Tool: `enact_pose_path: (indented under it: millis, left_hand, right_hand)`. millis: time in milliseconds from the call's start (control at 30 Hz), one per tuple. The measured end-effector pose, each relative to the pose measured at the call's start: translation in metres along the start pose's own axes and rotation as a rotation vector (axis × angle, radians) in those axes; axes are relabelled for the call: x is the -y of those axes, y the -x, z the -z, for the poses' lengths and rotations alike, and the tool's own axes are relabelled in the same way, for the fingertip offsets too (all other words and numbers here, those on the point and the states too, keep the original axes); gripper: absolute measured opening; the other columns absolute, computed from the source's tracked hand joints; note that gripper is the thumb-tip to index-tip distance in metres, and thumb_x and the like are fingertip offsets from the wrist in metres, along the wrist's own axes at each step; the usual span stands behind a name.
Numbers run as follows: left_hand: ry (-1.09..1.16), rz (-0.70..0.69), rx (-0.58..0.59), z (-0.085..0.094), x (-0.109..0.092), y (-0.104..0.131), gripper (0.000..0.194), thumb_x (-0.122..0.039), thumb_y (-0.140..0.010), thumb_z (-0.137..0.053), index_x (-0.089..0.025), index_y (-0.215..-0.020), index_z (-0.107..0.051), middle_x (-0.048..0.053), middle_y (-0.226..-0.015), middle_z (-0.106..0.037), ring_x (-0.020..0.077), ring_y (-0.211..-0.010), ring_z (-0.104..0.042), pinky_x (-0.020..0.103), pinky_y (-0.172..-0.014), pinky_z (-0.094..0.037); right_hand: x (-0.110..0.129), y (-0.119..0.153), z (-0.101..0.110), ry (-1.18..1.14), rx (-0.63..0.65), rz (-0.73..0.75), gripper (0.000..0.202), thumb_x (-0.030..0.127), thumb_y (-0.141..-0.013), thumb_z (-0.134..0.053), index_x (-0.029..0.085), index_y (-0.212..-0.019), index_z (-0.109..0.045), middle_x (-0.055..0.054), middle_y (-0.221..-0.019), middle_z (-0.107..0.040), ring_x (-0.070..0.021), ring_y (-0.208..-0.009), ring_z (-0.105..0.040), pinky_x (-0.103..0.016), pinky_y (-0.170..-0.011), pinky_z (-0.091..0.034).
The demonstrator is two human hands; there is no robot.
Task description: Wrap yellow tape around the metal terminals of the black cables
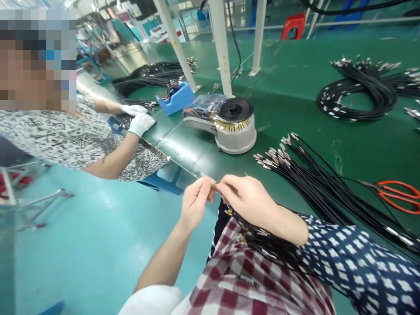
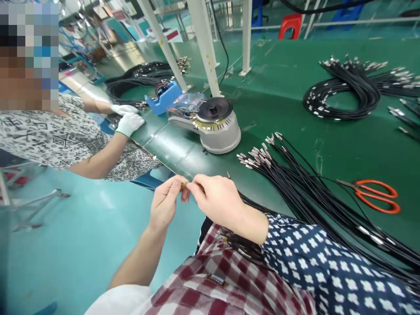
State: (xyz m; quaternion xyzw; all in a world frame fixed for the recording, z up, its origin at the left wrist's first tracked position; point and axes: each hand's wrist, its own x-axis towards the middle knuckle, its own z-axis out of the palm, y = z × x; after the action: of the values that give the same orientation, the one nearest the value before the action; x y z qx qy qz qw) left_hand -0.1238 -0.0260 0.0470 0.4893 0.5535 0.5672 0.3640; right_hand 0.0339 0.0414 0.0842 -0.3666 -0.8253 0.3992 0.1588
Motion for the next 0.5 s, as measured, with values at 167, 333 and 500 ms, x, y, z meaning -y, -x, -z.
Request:
enact_pose_path:
  millis: [167, 333, 500]
  left_hand:
    - [-0.034, -0.026, 0.015, 0.006, 0.005, -0.002, 0.030, -0.033, -0.098, -0.051, -0.017, -0.075, -0.060, -0.003, -0.059, -0.050, 0.0101, -0.054, -0.047, 0.024, -0.055, -0.039]
    - [-0.046, -0.034, 0.034, 0.002, 0.008, -0.002, 0.029, -0.031, -0.098, -0.051, -0.018, -0.074, -0.058, -0.003, -0.059, -0.048, 0.0101, -0.053, -0.045, 0.025, -0.053, -0.039]
    - [-0.137, -0.053, 0.042, -0.002, 0.004, -0.005, 0.030, -0.031, -0.098, -0.051, -0.018, -0.072, -0.057, -0.002, -0.063, -0.051, 0.0102, -0.057, -0.047, 0.025, -0.058, -0.039]
  right_hand:
    - [-0.005, -0.003, -0.004, -0.135, 0.024, -0.011, 0.029, 0.032, -0.099, -0.046, 0.022, -0.075, -0.060, 0.005, -0.065, -0.065, -0.0114, -0.061, -0.057, -0.025, -0.062, -0.036]
    - [-0.013, 0.004, -0.001, -0.172, 0.049, -0.013, 0.030, 0.036, -0.099, -0.045, 0.023, -0.080, -0.064, 0.004, -0.069, -0.067, -0.0117, -0.063, -0.057, -0.025, -0.064, -0.037]
    - [-0.016, 0.008, -0.005, -0.211, 0.037, -0.008, 0.030, 0.033, -0.099, -0.045, 0.023, -0.077, -0.063, 0.005, -0.069, -0.067, -0.0109, -0.062, -0.059, -0.024, -0.063, -0.037]
